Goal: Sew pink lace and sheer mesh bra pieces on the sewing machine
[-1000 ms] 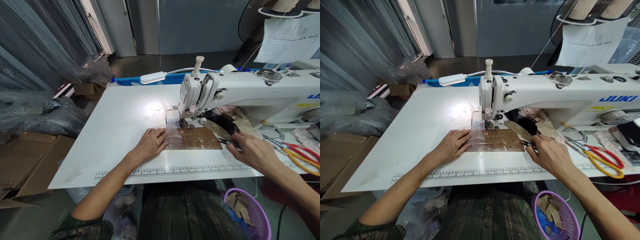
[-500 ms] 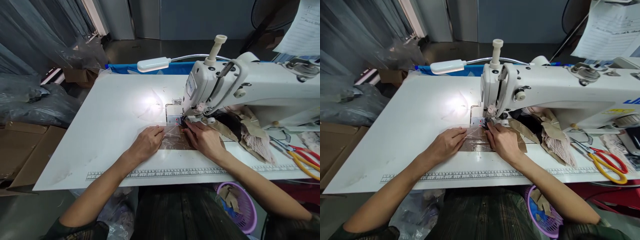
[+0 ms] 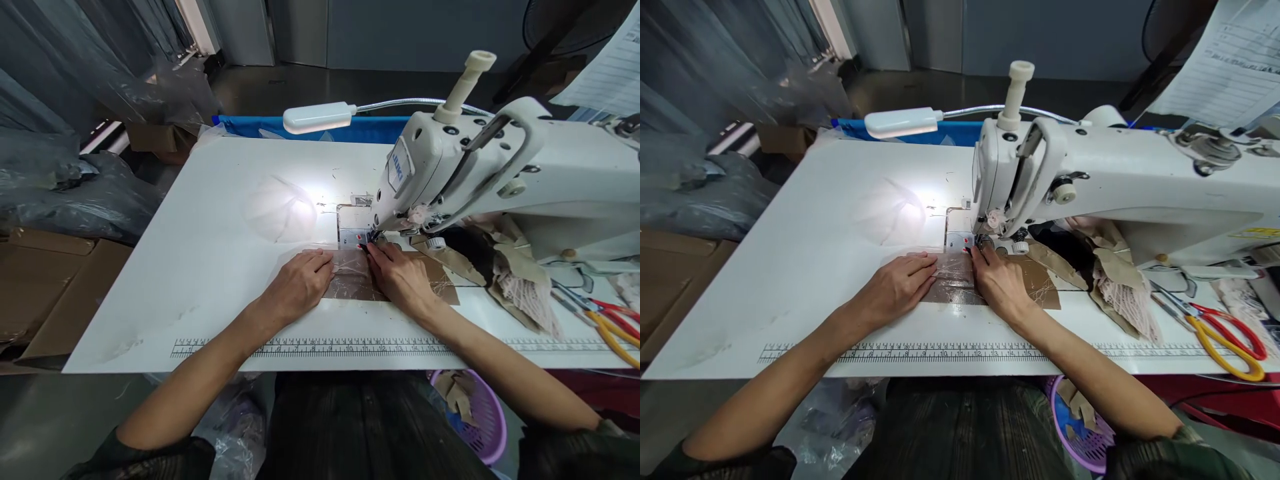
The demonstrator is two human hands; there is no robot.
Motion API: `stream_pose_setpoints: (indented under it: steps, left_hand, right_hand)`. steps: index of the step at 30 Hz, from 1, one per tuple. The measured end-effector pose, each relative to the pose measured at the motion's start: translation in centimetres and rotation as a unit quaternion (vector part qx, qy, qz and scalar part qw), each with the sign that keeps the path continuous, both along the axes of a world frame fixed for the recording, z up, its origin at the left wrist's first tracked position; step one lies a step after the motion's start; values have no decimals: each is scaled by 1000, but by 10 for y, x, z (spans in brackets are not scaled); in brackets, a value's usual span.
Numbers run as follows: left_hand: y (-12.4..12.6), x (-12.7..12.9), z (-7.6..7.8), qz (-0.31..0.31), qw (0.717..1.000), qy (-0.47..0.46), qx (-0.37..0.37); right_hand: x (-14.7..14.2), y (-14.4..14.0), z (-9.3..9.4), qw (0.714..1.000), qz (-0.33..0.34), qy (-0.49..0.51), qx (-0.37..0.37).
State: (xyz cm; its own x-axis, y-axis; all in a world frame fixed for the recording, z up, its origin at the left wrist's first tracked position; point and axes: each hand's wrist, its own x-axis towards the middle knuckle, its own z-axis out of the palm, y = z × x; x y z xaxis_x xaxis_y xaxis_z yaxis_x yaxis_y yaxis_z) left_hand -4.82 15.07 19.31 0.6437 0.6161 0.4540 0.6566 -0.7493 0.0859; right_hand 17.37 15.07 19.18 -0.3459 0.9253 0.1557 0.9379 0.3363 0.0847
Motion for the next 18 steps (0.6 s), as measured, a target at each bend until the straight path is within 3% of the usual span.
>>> stream_pose_setpoints:
  steps: [2,5,8,10,12,14,18]
  left_hand:
    - [-5,1,1,-11,1000,-11,-23]
    - [-22,5,4,-81,993,-17,-80]
    - [-46,7,11,-165,978,-26,-129]
    - [-59,3,17,-178,973,-47,-140]
    - [-66,-4,24,-138,979,-61,-135]
    - [-67,-14,28,-51,991,-59,-113]
    - [-71,-27,28,125,990,-12,-68]
  right_hand:
    - [4,-3,-3,998,0,35,44]
    - [14,-10,-7,990,11,109,85]
    - [23,-22,-8,976,35,205,60]
    - [27,-33,-6,961,43,272,22]
    - [26,-46,-2,945,55,321,-22]
    - [23,-59,2,936,89,335,-58]
    - [17,-76,6,954,143,257,-65]
